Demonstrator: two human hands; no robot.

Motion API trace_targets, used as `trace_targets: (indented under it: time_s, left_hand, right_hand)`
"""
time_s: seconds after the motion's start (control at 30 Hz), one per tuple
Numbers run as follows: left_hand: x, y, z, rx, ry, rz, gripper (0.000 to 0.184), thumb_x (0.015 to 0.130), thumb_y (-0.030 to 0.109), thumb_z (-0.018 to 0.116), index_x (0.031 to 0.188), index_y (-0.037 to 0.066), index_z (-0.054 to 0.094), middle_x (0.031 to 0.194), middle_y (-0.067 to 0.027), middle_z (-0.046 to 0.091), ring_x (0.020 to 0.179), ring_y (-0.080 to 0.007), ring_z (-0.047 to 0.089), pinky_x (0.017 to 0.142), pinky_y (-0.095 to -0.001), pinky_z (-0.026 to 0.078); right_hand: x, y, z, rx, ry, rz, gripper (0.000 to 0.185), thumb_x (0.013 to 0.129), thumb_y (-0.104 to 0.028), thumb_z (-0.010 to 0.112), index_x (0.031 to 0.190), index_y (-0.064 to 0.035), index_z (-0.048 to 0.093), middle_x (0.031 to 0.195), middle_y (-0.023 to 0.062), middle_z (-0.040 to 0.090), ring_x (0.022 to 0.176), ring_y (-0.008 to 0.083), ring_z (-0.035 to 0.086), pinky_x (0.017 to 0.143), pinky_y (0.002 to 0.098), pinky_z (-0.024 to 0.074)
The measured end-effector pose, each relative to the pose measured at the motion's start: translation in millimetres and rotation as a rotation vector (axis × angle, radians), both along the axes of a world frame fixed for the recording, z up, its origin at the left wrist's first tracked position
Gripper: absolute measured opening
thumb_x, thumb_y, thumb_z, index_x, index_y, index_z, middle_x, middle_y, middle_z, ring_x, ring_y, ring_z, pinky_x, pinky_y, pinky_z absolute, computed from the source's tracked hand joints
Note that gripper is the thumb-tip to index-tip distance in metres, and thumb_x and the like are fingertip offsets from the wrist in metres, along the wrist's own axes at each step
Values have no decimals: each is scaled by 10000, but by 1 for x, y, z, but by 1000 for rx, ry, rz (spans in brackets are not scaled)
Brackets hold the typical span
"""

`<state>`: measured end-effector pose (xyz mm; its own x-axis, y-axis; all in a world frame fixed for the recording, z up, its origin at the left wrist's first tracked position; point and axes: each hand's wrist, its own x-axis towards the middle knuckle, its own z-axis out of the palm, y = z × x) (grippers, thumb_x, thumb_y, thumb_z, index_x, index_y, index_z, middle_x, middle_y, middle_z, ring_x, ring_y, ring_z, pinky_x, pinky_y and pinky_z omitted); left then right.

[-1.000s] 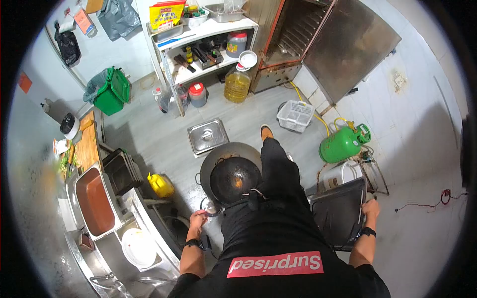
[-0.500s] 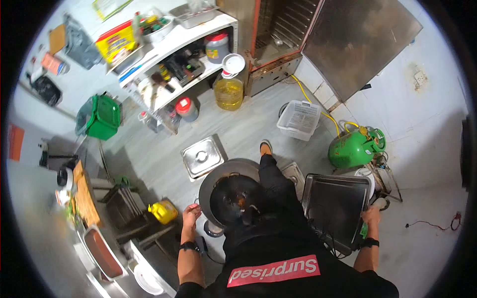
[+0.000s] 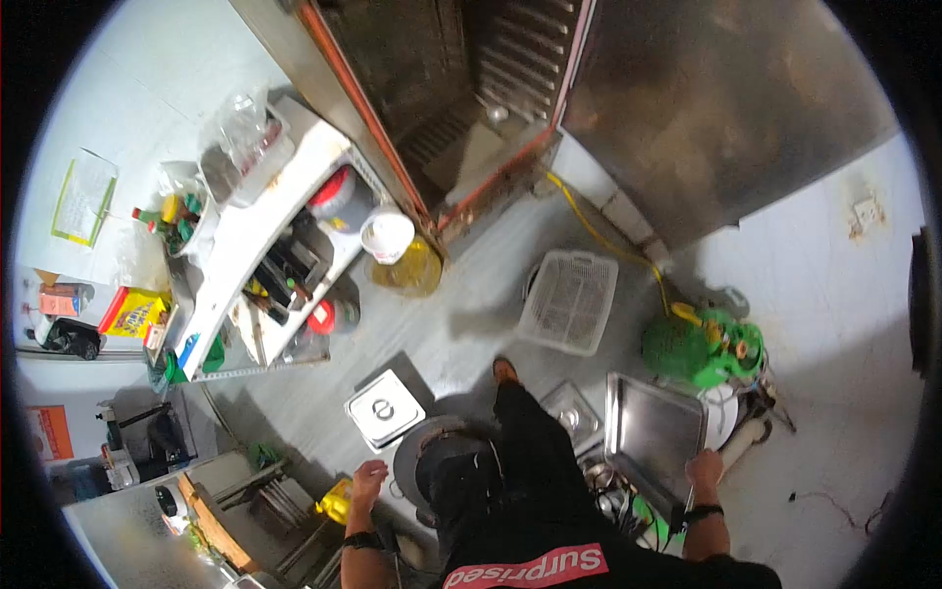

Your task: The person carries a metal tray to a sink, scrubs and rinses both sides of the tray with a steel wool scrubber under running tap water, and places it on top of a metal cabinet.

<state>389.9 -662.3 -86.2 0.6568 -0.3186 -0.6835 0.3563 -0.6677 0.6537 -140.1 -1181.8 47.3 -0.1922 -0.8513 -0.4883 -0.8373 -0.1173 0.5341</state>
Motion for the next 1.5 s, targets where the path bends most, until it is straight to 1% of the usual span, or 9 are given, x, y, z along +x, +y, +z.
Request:
trace_targets:
  time_s: [0.33,0.4,0.77,0.9,1.0,1.1,1.27,1.33,1.5]
  left_hand:
    - [85,-120,4,24,-43,-128,216,797,120,701,988,21,720,851,-78,714,770,-155,667,681,-318,550]
    - [104,-146,-14,-21,-127,-274,227,798,161,710,980,27,728,888,-92,730,813,-166,683,738,-334,556]
    - [186,-342,-27,-219,-88,-727,296,851,215,715,1075,24,699,940,-94,717,844,-180,671,785,-323,541]
    - [180,-398,-12,-336,47,-838,375,866,249,724,1166,31,667,1077,-91,699,987,-190,654,861,-331,528]
    - [155,-430,22,-420,274,-940,464,899,336,713,1237,30,627,1149,-94,670,1054,-183,632,919,-339,512]
    - [117,-464,29,-453,623,-1086,591,946,441,649,1369,47,524,1253,-108,620,1166,-204,588,965,-360,501]
    - [50,-494,81,-459,1059,-741,608,985,362,608,1452,47,379,1360,-165,528,1193,-286,581,1013,-409,521]
    - [52,-491,145,-499,1035,-534,514,976,315,631,1365,28,455,1300,-147,568,1134,-283,616,982,-414,548]
    - [62,-508,79,-556,808,-381,88,891,47,625,954,-8,652,842,-59,646,669,-176,617,568,-344,500]
  right_hand:
    - [3,-58,73,-269,-69,-231,257,829,-286,671,867,-38,727,922,168,701,915,350,684,793,448,542]
    - [62,-34,134,-442,-150,-185,266,826,-286,663,868,-28,710,919,172,687,911,354,669,806,457,529]
    - [-45,-38,133,-1081,-424,185,184,740,-125,635,802,40,580,806,219,582,773,411,539,719,510,429]
    - [-20,-46,164,-1164,-681,98,141,712,-49,605,724,70,531,739,223,523,733,347,528,688,462,421]
    - [90,-42,253,-853,-815,-408,88,793,-47,628,802,28,584,845,86,584,766,145,525,727,287,442]
    - [94,-56,205,-1209,-1323,-407,188,774,5,588,949,63,552,901,117,576,814,163,526,752,293,447]
    - [140,-52,181,-1074,-1511,-458,268,805,3,605,1053,23,507,830,68,576,691,145,529,690,294,467]
    - [161,-30,181,-988,-1612,-516,216,802,-14,621,1004,-3,544,742,29,572,589,100,491,558,267,423]
    - [222,-1,195,-804,-1692,-405,118,817,-65,675,719,-33,616,703,-14,590,582,82,519,488,259,407]
